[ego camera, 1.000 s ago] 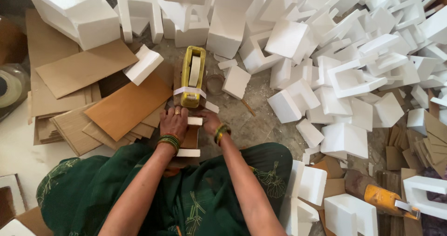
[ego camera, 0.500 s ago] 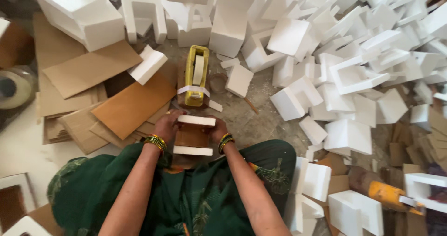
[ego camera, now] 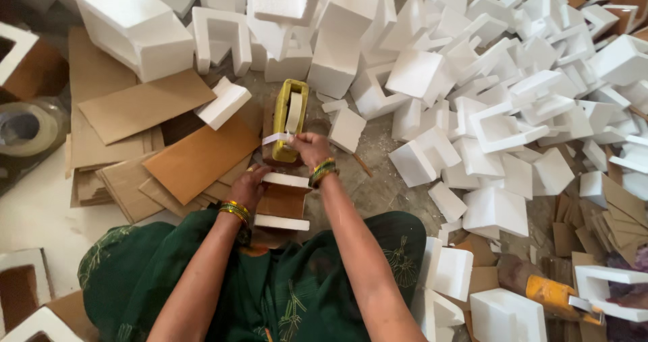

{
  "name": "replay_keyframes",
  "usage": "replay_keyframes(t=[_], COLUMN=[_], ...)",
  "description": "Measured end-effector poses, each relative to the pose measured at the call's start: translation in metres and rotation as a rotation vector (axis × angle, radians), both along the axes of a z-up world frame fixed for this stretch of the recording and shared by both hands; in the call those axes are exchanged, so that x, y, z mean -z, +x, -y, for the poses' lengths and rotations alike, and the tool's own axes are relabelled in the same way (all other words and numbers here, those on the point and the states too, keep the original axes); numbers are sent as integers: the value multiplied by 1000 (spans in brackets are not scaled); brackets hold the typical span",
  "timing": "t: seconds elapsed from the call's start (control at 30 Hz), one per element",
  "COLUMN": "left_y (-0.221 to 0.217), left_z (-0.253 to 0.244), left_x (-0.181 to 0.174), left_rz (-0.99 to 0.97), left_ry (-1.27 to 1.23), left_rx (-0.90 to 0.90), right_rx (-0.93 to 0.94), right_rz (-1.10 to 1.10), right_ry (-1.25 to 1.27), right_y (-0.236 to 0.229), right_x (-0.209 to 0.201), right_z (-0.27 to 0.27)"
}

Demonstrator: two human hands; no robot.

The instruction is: The person sits on the floor and assembles small boxes by inserting white foam inserts into brown cardboard frames. They use a tape dispenser to secure the components together, repeating the process for multiple units.

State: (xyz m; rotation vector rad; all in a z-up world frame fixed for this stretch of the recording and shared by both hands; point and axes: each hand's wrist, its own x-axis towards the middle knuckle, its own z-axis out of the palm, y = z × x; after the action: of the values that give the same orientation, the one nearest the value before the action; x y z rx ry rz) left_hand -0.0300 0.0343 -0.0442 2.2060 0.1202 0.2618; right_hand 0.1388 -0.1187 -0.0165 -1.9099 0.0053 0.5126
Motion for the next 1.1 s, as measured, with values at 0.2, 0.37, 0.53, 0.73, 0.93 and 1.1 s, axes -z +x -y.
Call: replay_keyframes(t=[0.2, 0.37, 0.53, 0.73, 0.93, 1.1], left_y=[2, 5, 6, 14, 21, 13], left_z=[10, 12, 9, 13, 13, 18], left_x=[9, 22, 27, 39, 46, 42], left_rz=[59, 27, -47, 58, -6, 56], left_ry=[-81, -10, -114, -102, -258, -190], left_rx=[35, 29, 59, 59, 65, 20], right_rx=[-140, -105, -147, -28, -239, -105], right_rz=[-178, -302, -264, -213, 450, 390], right_ry=[378, 238, -72, 56, -473, -471], right_y=[-102, -143, -117, -127, -142, -115], right_x=[15, 69, 82, 88, 18, -46], right_z=[49, 55, 38, 30, 27, 17])
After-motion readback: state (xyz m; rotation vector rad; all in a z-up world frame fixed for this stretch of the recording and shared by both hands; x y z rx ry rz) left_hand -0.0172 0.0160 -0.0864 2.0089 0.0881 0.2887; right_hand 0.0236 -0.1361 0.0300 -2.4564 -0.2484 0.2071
